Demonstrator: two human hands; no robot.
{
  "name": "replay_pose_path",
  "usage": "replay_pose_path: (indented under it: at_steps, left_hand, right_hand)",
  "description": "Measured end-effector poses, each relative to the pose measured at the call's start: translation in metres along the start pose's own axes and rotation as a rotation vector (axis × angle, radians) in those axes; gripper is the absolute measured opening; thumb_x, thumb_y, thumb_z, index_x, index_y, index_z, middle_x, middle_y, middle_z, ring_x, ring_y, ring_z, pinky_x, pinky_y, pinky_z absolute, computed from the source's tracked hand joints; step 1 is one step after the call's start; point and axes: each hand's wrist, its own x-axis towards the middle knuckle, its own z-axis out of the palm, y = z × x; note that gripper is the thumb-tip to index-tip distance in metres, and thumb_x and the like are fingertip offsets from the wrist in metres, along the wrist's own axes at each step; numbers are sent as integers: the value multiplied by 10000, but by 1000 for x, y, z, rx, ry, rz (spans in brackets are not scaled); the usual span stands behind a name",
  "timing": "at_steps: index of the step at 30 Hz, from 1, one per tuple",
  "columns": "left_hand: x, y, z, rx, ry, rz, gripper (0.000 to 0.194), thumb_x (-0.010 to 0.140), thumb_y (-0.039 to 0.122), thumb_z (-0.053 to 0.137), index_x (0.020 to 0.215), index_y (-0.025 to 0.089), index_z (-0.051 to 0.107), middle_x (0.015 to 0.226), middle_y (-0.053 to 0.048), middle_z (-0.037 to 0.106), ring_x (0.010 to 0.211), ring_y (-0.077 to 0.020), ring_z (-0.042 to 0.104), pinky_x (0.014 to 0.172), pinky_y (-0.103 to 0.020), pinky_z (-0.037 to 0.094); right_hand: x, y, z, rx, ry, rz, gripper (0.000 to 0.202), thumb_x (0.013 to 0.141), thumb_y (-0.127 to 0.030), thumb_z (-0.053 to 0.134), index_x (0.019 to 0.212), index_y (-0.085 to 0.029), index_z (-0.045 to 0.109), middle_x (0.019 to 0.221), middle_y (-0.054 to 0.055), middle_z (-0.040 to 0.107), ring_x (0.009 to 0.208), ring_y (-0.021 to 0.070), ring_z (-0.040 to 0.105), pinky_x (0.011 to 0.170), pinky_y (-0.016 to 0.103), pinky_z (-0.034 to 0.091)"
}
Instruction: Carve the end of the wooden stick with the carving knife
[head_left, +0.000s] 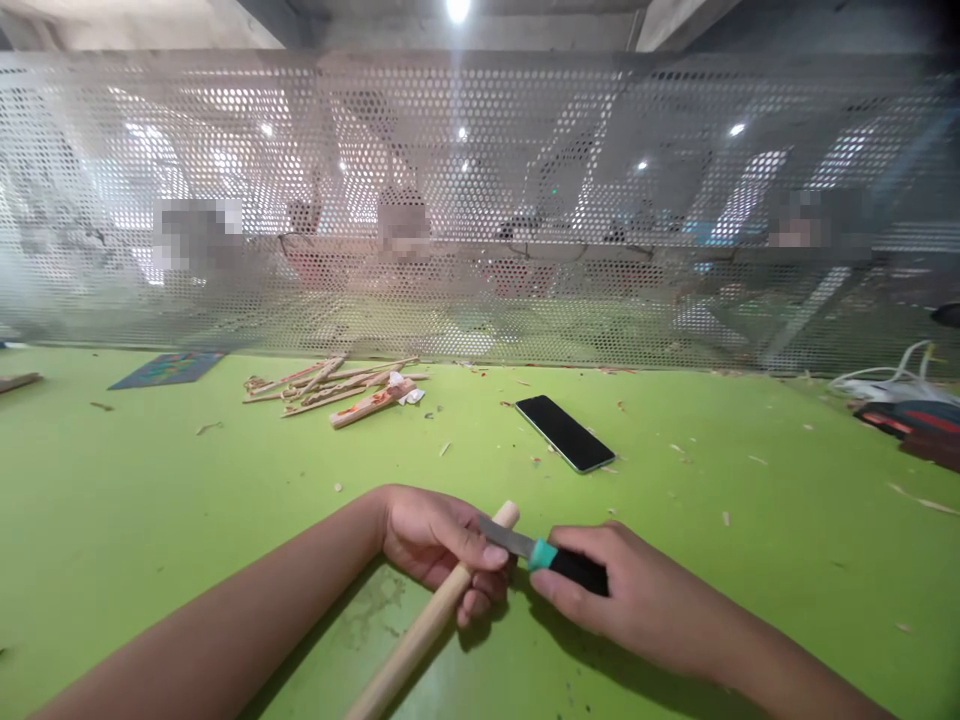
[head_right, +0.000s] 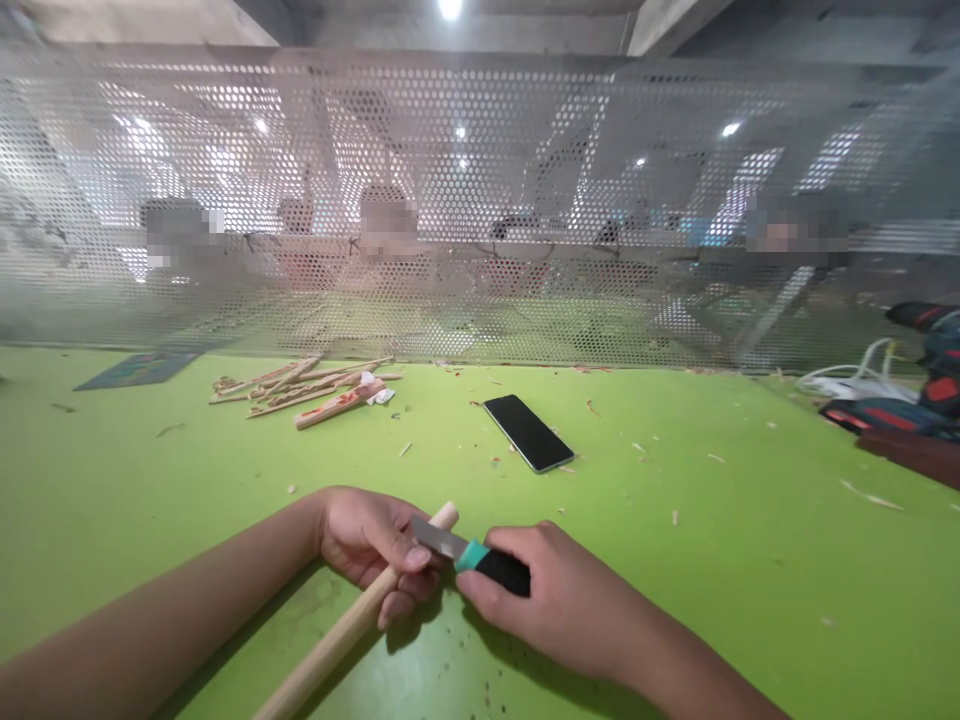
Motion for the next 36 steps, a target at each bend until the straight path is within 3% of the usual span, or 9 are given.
replay_pose_path:
  at_steps: [15, 22, 27, 30, 36]
  left_hand:
    - [-1, 8, 4, -140, 19, -57, 209, 914, 388, 684, 912, 207, 579, 678, 52, 346, 560, -95, 277, 587, -216, 350]
    - [0, 9, 2, -167, 13, -82, 209, 951, 432, 618, 934, 227, 582, 667, 64, 320, 510, -93, 190, 525, -210, 325]
    - [-1, 7, 3, -169, -12, -118, 204, 956, 442, 575, 1013, 247, 562, 655, 66, 337, 475, -99, 199, 483, -233, 314]
    - [-2, 8, 3, -156, -7, -108, 231, 921, 441, 635, 1013, 245, 555, 646, 70, 353, 481, -95, 233, 493, -228, 331]
    - [1, 8, 1, -95, 8, -75, 283, 897, 376, 721, 815, 214, 504, 683, 48, 432, 566, -86, 411, 635, -241, 488]
  right_hand:
    - [4, 2, 11, -82, 133, 54, 495, 952, -635, 516, 749, -193, 610, 627, -20, 513, 567, 133, 402, 511, 265, 250]
    - [8, 8, 14, -69, 198, 91, 522, 951, -667, 498, 778, -197, 645, 647, 14, 591, 548, 152, 456, 496, 270, 264]
    - [14, 15, 5, -14, 245, 188, 562, 944, -713, 477, 843, -189, 655, 622, -5, 531, 520, 141, 409, 473, 266, 239]
    - [13, 14, 4, 9, 217, 152, 540, 950, -690, 493, 843, -183, 644, 648, -21, 489, 553, 130, 383, 491, 259, 247]
    - [6, 0, 2, 82, 134, 142, 464, 1003, -599, 465, 846, -184, 599, 611, -42, 453, 505, 111, 384, 467, 247, 229]
